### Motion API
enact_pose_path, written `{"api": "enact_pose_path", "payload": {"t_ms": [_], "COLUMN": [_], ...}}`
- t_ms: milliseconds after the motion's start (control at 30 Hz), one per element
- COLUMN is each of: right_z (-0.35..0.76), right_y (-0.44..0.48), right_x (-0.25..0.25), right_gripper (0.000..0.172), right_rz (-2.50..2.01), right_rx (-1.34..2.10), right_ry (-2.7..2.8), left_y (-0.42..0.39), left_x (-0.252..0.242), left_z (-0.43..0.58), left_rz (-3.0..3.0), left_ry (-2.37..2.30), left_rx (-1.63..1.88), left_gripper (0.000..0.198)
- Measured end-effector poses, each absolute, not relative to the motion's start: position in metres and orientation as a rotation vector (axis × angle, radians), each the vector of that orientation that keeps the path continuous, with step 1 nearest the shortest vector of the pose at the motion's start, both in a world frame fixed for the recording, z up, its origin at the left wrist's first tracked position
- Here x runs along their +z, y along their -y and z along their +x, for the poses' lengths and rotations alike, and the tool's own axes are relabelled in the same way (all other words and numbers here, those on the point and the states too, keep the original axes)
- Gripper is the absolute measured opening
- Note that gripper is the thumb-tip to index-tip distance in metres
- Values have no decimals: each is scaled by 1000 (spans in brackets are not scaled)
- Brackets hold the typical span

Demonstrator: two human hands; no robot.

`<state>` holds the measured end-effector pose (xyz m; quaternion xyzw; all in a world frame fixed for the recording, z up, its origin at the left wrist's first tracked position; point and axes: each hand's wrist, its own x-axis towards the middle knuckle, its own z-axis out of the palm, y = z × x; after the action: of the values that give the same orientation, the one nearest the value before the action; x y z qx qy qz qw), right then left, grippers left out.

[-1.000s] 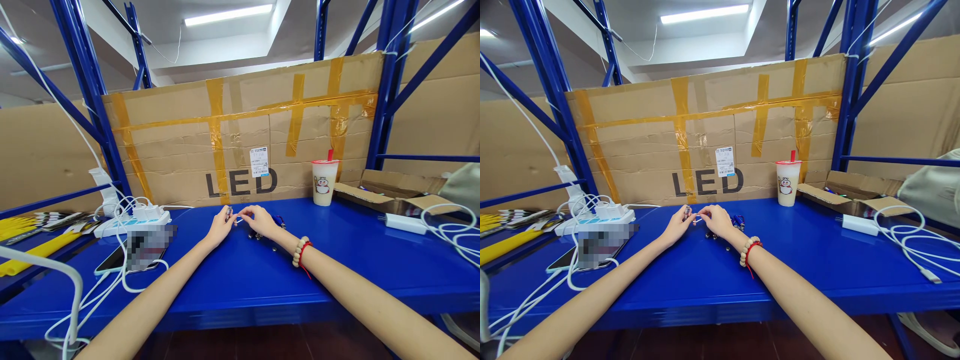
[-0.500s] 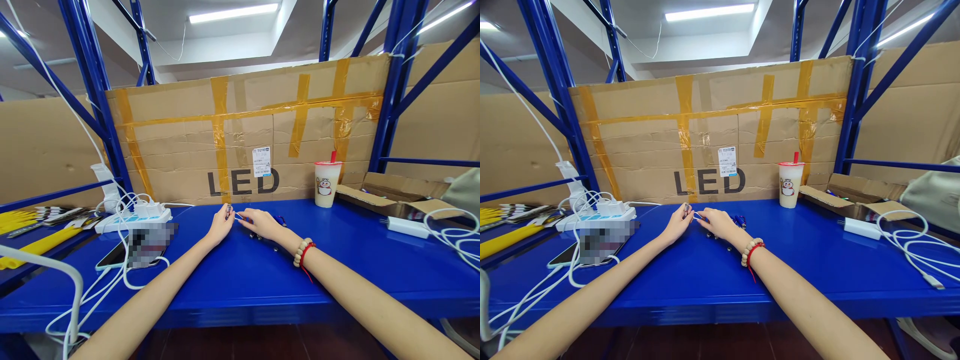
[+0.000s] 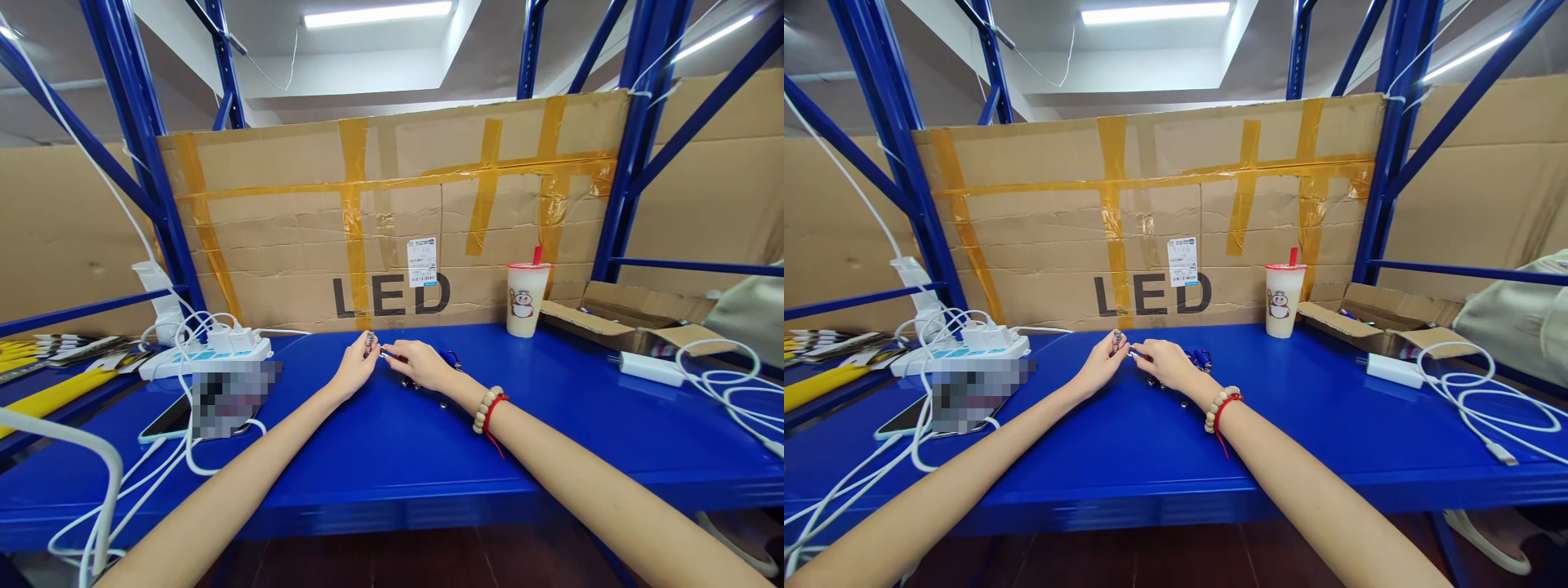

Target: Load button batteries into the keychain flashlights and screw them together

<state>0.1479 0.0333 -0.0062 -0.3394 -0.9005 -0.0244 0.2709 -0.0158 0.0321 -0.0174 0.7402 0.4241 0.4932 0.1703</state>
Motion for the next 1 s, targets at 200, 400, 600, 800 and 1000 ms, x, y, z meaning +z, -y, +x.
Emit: {"api": "enact_pose_path", "payload": {"t_ms": [200,400,600,800,1000], "right_z": [146,148,153,146,142], "right_y": [-38,-42,-40,-36,-37], "right_x": [-7,-7,0,0,-4], "right_gripper": [22,19,26,26,26], "right_rz": [-873,-857,-943,-891,-866], "right_rx": [-51,-71,-148,-195,-185], "right_ry": [2370,2309,2104,2072,2092], "left_y": [-34,-32,-28,-27,-29], "left_x": [-21,-22,-20,-20,-22], "left_z": [-15,-13,-13,-15,-17], "left_rz": [2068,2042,2127,2283,2344], "left_ry": [-1160,-1181,-1205,-1153,-1172], "left_rx": [1406,1375,1284,1186,1144], "left_gripper": [19,22,25,20,21]}}
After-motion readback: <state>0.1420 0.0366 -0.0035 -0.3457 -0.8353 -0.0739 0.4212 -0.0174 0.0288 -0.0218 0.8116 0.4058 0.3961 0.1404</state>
